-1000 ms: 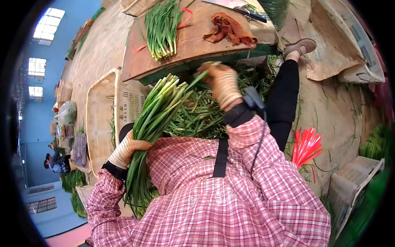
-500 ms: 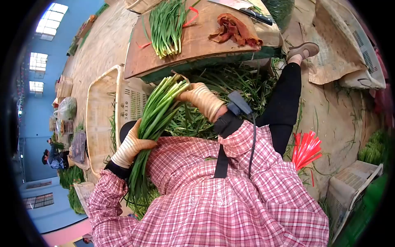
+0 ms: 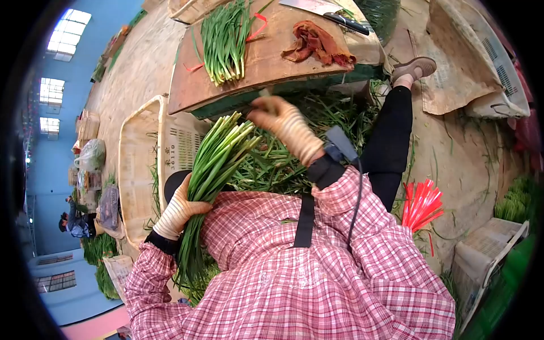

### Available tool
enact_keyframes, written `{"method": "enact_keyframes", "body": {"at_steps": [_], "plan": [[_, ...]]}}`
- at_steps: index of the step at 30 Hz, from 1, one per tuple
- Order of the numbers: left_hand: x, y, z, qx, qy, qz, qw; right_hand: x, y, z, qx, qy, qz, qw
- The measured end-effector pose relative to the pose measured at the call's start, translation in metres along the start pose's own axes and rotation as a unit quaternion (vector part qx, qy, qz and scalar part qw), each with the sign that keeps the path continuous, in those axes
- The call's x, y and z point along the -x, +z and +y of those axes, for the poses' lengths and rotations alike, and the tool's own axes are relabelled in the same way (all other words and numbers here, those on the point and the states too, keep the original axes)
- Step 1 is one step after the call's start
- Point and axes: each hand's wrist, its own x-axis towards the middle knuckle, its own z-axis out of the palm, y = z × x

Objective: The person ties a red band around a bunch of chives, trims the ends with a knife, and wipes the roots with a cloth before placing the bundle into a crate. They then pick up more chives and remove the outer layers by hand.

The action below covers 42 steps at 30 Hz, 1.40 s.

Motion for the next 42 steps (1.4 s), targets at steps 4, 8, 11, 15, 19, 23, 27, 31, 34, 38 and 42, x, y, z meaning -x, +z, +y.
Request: {"method": "enact_keyframes", "body": {"at_steps": [4,8,11,15,19,23,27,31,34,38,42], "plan": [[0.003,0.008,0.007,0.043,-0.015,-0.007,0.999,-0.003,-0.004,0.005,0.066,0.056,0.021,0.996],[0.009,0.000,0.007,0.096,-0.034,-0.008,0.995,-0.020,-0.061,0.027,0.108,0.051,0.207,0.971],[0.007,0.004,0.012,0.090,-0.020,-0.004,0.996,-0.001,-0.032,0.001,0.227,0.061,0.045,0.971],[-0.003,0.010,0.008,0.004,0.020,0.003,1.000,0.001,0.007,0.014,0.023,0.100,-0.137,0.985],[-0.006,0.009,0.003,-0.020,0.030,0.008,0.999,-0.011,0.015,0.063,-0.055,0.091,-0.112,0.988],[0.010,0.005,0.010,0.067,-0.003,0.011,0.998,-0.012,0.004,0.032,-0.075,0.097,0.154,0.980],[0.036,-0.010,0.013,0.179,-0.049,0.080,0.979,-0.025,-0.090,0.028,0.441,0.094,0.134,0.882],[0.030,-0.015,0.009,0.225,-0.056,0.033,0.972,0.001,-0.006,0.018,0.278,-0.098,-0.023,0.955],[0.023,-0.005,0.017,0.240,-0.055,-0.009,0.969,0.015,0.051,-0.008,-0.031,0.049,-0.192,0.980],[0.026,-0.007,0.008,0.285,-0.050,-0.015,0.957,-0.009,0.012,0.023,0.010,0.082,0.034,0.996],[0.028,-0.003,0.008,0.300,-0.046,-0.022,0.953,-0.013,-0.026,0.034,0.108,0.082,0.105,0.985]]}}
